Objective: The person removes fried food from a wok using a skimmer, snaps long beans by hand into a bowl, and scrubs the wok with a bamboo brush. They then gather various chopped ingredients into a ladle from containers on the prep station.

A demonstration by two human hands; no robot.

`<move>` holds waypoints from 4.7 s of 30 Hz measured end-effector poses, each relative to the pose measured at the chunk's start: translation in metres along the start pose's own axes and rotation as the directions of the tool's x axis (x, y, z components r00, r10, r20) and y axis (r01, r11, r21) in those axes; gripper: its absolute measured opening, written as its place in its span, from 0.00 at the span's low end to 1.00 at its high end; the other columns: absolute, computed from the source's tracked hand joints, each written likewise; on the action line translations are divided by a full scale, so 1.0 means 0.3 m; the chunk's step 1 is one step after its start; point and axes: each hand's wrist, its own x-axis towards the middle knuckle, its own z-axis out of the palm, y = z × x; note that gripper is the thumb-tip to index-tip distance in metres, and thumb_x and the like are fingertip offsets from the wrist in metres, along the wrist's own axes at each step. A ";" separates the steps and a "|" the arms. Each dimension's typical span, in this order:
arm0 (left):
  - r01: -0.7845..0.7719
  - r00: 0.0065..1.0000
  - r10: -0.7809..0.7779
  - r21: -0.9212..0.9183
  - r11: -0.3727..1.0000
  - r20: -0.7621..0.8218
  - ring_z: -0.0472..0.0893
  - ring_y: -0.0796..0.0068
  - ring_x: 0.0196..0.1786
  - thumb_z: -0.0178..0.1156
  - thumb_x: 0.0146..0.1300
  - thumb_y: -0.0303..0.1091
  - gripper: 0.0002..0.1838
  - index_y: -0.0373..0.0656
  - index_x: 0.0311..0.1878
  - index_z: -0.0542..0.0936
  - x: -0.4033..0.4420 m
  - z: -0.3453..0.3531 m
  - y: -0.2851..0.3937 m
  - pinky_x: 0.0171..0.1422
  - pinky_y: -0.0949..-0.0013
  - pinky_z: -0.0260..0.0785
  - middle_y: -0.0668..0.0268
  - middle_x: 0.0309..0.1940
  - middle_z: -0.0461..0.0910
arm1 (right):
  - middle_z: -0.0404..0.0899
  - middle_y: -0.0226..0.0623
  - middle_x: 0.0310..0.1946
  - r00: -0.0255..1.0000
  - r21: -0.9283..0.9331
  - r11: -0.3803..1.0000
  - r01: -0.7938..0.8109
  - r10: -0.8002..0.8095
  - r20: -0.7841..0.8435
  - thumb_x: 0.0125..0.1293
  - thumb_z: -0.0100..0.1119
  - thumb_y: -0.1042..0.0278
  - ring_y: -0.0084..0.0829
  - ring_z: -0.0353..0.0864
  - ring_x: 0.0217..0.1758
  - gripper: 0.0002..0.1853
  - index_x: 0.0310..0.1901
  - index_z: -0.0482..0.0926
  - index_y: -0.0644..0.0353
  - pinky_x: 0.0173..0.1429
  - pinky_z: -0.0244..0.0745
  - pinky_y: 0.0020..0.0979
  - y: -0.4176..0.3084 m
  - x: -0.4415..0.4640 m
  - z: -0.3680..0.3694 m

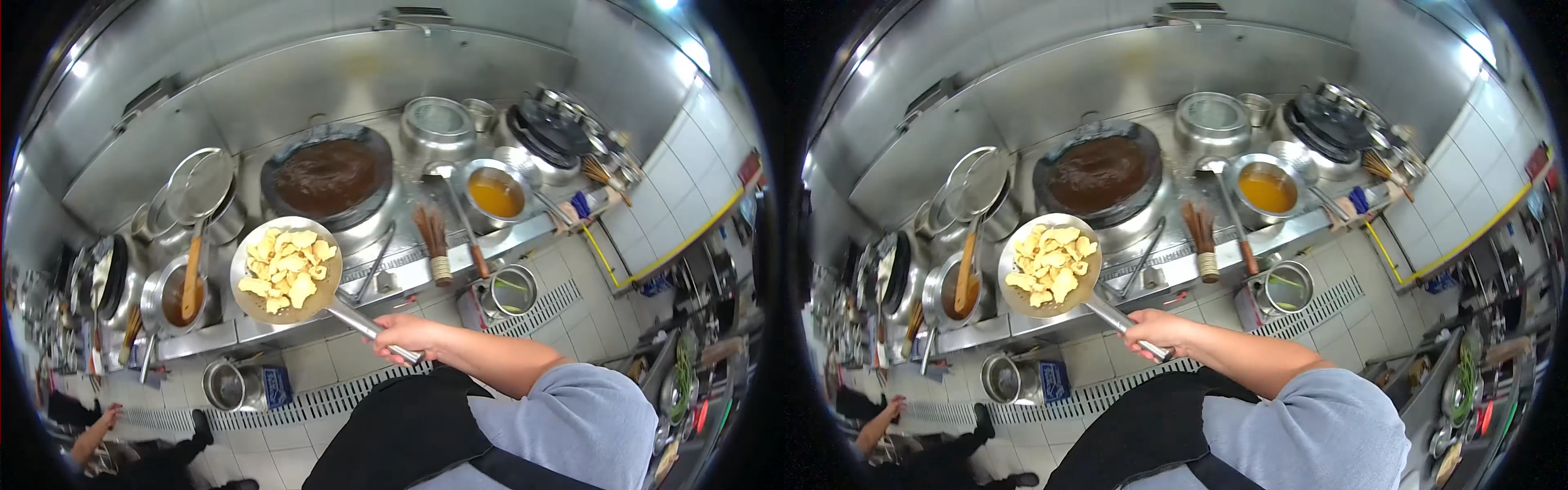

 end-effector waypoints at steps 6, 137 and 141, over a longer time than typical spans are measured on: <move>-0.200 0.972 0.195 -0.025 0.979 -0.131 0.82 0.65 0.23 0.53 0.62 0.36 0.12 0.36 0.40 0.76 0.243 -0.270 0.164 0.25 0.67 0.71 0.56 0.27 0.80 | 0.71 0.31 0.20 0.979 0.202 0.958 0.204 -0.198 -0.049 0.58 0.54 0.75 0.20 0.69 0.13 0.15 0.48 0.70 0.63 0.16 0.64 0.23 -0.105 -0.340 -0.172; -0.821 0.290 -0.168 0.155 -0.549 0.942 0.82 0.55 0.45 0.65 0.53 0.42 0.13 0.48 0.40 0.85 0.842 1.509 3.761 0.48 0.57 0.73 0.58 0.36 0.84 | 0.83 0.44 0.31 0.118 0.286 0.949 0.132 0.271 -0.955 0.65 0.60 0.53 0.31 0.83 0.29 0.28 0.60 0.72 0.66 0.37 0.78 0.32 1.282 -2.005 -1.804; -0.866 0.463 -0.132 0.416 -0.278 0.876 0.82 0.52 0.45 0.64 0.54 0.39 0.12 0.44 0.38 0.85 0.817 1.608 3.857 0.47 0.57 0.73 0.56 0.38 0.84 | 0.83 0.47 0.41 0.249 0.347 0.926 0.146 0.305 -0.919 0.65 0.58 0.53 0.33 0.84 0.37 0.29 0.61 0.70 0.66 0.44 0.77 0.32 1.308 -2.162 -2.019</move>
